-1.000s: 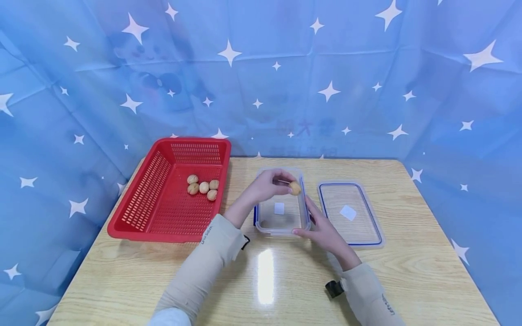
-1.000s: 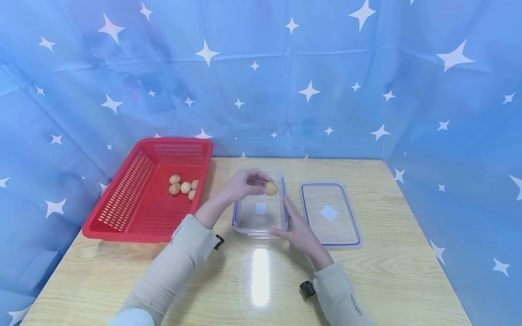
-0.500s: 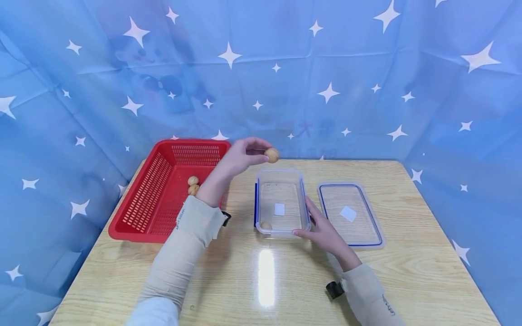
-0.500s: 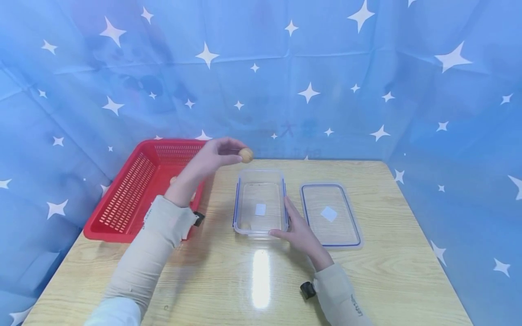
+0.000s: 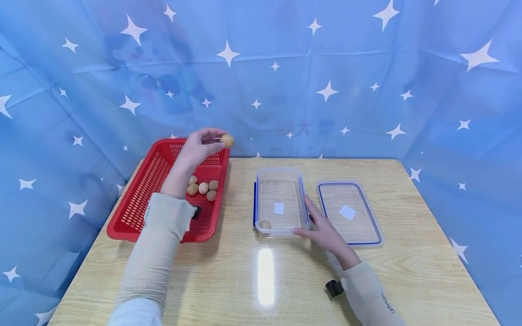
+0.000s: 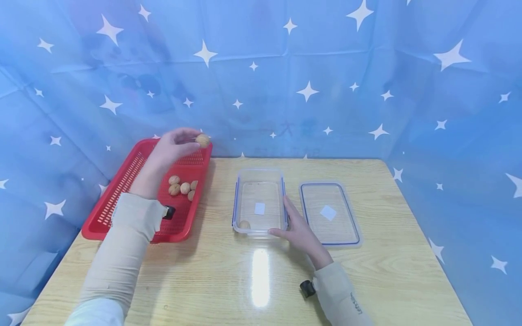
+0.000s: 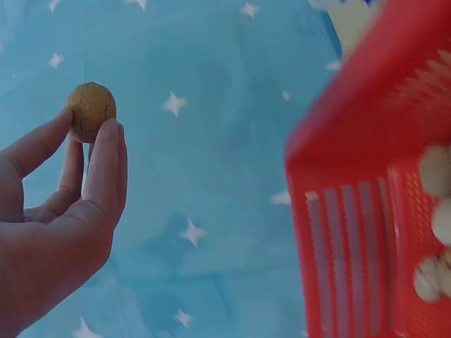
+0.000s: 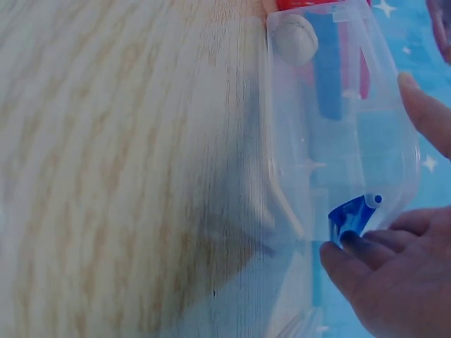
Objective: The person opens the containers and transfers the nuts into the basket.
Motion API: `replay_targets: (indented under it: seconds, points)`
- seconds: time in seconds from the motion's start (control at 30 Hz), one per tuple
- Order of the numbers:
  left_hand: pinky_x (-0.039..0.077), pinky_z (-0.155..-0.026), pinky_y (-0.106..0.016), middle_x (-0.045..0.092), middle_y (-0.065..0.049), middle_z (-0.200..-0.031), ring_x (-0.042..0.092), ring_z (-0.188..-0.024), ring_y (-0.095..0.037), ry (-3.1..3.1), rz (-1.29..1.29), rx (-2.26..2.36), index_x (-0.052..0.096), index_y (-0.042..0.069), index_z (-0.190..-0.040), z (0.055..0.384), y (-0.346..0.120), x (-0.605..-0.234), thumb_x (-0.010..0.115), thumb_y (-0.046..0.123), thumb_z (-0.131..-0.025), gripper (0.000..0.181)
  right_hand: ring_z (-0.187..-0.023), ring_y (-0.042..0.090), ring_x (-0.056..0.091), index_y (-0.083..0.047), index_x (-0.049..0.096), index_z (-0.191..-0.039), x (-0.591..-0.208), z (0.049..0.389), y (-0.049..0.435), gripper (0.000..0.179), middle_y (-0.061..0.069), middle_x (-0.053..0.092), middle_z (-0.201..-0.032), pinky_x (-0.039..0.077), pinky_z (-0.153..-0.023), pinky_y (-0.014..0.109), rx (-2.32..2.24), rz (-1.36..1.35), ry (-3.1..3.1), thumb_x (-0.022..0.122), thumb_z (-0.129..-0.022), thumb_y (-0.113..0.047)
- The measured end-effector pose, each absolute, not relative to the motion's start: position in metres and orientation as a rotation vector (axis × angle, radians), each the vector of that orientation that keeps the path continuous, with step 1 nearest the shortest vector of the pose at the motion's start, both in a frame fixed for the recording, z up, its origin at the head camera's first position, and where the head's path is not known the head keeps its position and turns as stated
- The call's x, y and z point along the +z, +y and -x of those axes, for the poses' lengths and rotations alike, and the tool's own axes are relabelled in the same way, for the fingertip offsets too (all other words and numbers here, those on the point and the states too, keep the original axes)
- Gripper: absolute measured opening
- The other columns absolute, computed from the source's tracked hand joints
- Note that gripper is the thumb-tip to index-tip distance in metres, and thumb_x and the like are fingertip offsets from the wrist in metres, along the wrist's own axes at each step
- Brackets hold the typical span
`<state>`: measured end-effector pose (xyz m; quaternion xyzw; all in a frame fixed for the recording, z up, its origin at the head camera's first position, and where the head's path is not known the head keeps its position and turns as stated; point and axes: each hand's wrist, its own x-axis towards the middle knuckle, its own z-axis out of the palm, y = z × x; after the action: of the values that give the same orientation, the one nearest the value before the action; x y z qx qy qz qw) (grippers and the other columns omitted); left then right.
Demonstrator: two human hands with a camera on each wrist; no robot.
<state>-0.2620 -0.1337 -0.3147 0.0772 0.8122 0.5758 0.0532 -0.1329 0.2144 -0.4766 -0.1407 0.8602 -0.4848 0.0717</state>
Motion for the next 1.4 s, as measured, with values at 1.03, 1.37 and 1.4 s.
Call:
replay_targets:
  seconds: [1.03, 1.37, 1.4]
  points:
    - [0.046, -0.110, -0.051, 0.045, -0.015, -0.148, 0.046, -0.133, -0.034, 2.405, 0.467, 1.653, 0.046, 0.009, -0.146, 0.277, -0.230, -0.406, 0.067, 0.021, -0.095, 0.056, -0.152, 0.047, 0.009, -0.005, 0.003, -0.160, -0.476, 0.134, 0.214, 0.103, 0.022, 0.002, -0.167, 0.021, -0.120, 0.059, -1.461, 0.436, 2.588, 0.076, -0.089, -0.023]
    - [0.051, -0.093, -0.068, 0.059, 0.001, -0.131, 0.055, -0.132, -0.027, 1.685, 0.981, 1.904, 0.059, 0.029, -0.114, 0.228, -0.210, -0.371, 0.089, 0.029, -0.063, 0.060, -0.152, 0.046, 0.010, -0.006, 0.004, -0.160, -0.478, 0.133, 0.213, 0.104, 0.020, 0.002, -0.168, 0.021, -0.121, 0.058, -1.449, 0.404, 2.596, 0.076, -0.089, -0.027]
    - [0.051, -0.093, -0.067, 0.058, 0.000, -0.134, 0.055, -0.133, -0.027, 1.687, 0.982, 1.887, 0.059, 0.028, -0.116, 0.233, -0.213, -0.376, 0.088, 0.028, -0.065, 0.059, -0.153, 0.046, 0.010, -0.006, 0.004, -0.160, -0.478, 0.133, 0.213, 0.104, 0.020, 0.002, -0.168, 0.021, -0.121, 0.058, -1.447, 0.405, 2.596, 0.076, -0.089, -0.027]
